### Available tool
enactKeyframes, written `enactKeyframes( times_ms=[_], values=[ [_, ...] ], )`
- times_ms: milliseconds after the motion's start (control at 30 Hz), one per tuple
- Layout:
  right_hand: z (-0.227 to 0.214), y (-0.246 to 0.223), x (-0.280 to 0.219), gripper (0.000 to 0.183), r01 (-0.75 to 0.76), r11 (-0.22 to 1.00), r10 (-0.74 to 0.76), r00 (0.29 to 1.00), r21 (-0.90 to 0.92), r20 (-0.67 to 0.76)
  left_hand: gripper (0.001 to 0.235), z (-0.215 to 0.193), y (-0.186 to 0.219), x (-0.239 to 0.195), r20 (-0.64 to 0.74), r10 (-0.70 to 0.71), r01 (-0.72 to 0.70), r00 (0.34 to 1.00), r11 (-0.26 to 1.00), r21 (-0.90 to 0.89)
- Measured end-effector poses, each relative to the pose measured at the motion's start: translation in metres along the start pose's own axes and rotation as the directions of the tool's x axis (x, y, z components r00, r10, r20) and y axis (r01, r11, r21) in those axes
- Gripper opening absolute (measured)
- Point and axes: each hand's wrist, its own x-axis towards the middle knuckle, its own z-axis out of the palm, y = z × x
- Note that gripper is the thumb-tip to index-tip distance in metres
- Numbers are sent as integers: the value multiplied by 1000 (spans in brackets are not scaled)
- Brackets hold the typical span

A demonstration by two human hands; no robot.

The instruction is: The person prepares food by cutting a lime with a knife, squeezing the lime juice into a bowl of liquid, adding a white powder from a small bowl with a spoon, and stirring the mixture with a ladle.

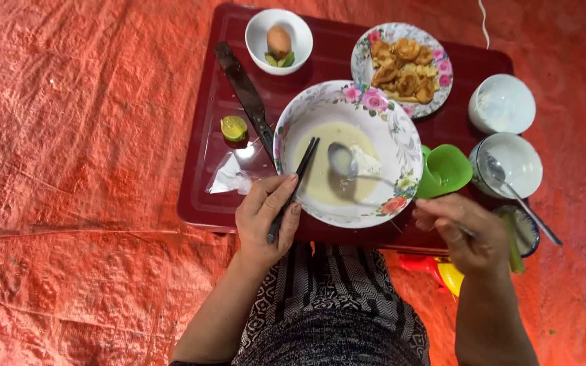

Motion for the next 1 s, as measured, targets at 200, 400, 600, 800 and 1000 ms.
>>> enactKeyframes(
  times_ms=[200, 400, 600, 800, 1000],
  values=[
    [-11, 2, 8, 30, -63, 998, 63, 998, -8, -16, 24, -3, 0, 0, 7, 21, -21, 1000, 998, -64],
    [-11, 0, -3, 30, -71, 997, 72, 996, -17, 47, 25, -9, 5, 2, 26, 4, 0, 1000, 990, -139],
    [26, -1, 15, 16, 28, 998, -23, 996, -56, 84, 25, -11, 14, 2, 21, 48, -45, 999, 990, -132],
    [15, 16, 34, 15, 58, 989, -55, 998, -139, 27, 26, -12, 13, 0, 3, 87, -87, 996, 992, -90],
    [-19, 9, -8, 18, 84, 985, -60, 985, -151, 160, 26, -8, 6, -10, 51, 15, -10, 999, 996, -91]
  ],
)
